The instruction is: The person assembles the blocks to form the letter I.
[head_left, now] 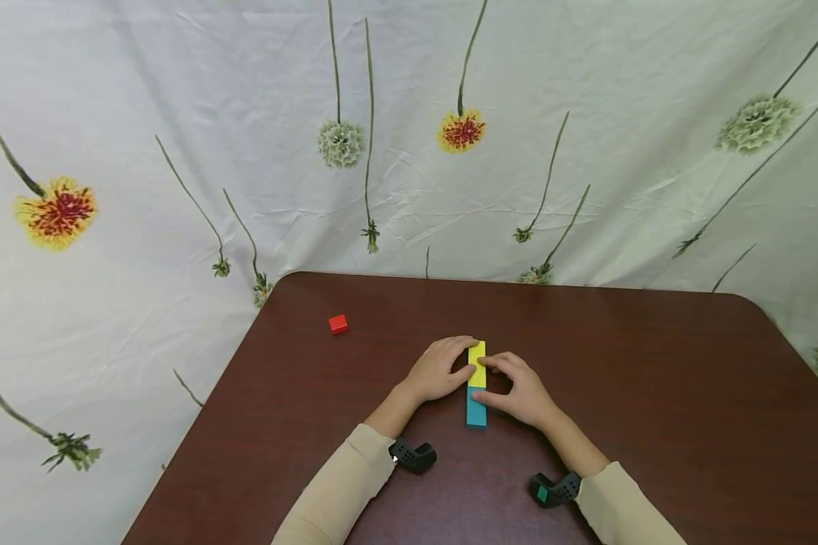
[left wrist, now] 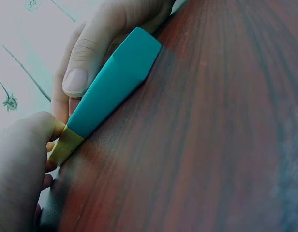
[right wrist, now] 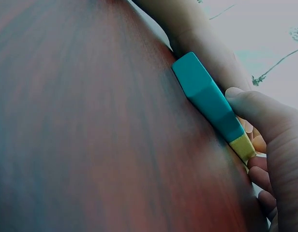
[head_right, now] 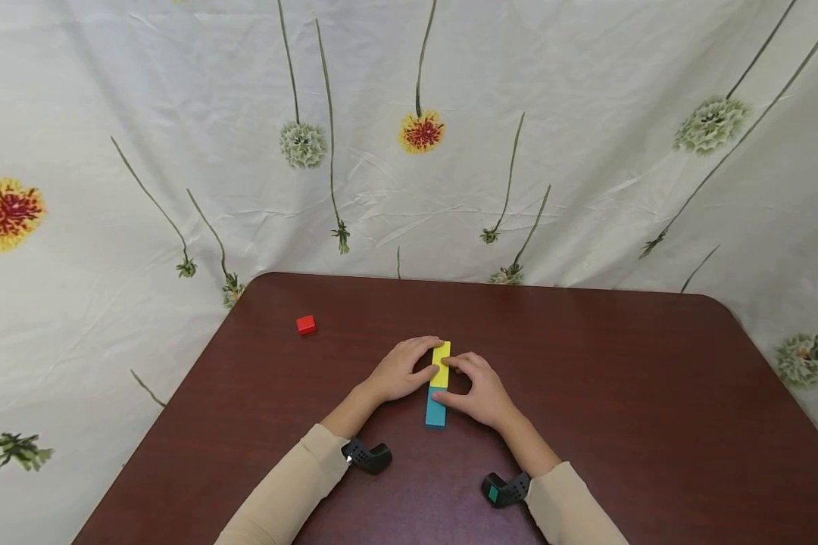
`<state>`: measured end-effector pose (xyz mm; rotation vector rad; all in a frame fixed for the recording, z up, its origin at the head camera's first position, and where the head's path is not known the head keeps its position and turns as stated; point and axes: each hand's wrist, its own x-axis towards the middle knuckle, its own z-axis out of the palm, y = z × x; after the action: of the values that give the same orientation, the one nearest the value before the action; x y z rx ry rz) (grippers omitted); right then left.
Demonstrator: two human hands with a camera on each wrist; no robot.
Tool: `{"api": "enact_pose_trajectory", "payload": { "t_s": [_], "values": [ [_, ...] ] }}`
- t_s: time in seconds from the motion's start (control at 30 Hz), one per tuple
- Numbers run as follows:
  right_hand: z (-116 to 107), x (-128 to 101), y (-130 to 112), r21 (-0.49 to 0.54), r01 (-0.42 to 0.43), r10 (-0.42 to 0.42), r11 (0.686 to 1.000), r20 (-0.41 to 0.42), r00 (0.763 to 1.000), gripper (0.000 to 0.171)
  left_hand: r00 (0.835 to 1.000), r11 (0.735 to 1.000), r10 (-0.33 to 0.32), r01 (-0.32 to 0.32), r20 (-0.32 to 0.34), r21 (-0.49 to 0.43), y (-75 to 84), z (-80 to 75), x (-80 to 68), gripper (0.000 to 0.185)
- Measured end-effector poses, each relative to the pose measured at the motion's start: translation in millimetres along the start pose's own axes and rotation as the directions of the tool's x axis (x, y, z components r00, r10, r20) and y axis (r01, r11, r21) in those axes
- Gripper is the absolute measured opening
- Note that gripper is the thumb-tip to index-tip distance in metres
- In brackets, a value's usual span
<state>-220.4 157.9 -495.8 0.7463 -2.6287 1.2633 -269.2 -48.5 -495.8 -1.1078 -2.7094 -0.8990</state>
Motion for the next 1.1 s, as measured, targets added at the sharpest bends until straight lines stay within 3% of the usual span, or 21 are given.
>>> {"api": "enact_pose_trajectory", "payload": {
  "t_s": [0.17, 0.73, 1.1],
  "values": [
    [0.6, 0.2, 1.0, -0.001, -0.003, 0.003, 1.000, 0.000, 1.000, 0.056, 1.000, 1.000, 0.004, -0.004, -0.006, 0.008, -0.3, 0.6, 0.3, 0.045],
    [0.1, 0.1, 1.2, -0.010, -0.016, 0.016, 1.000, 0.011, 1.000, 0.057, 0.997, 0.998, -0.069, 0.069, 0.040, 0.011, 0.8, 1.4, 1.4, 0.046],
    [0.9, 0.0, 1.3, 0.000, -0.015, 0.015, 1.000, 0.011, 1.000, 0.056, 0.993, 0.989, -0.111, 0.114, 0.044, -0.093, 0.1, -5.5, -0.6, 0.049]
  ]
}}
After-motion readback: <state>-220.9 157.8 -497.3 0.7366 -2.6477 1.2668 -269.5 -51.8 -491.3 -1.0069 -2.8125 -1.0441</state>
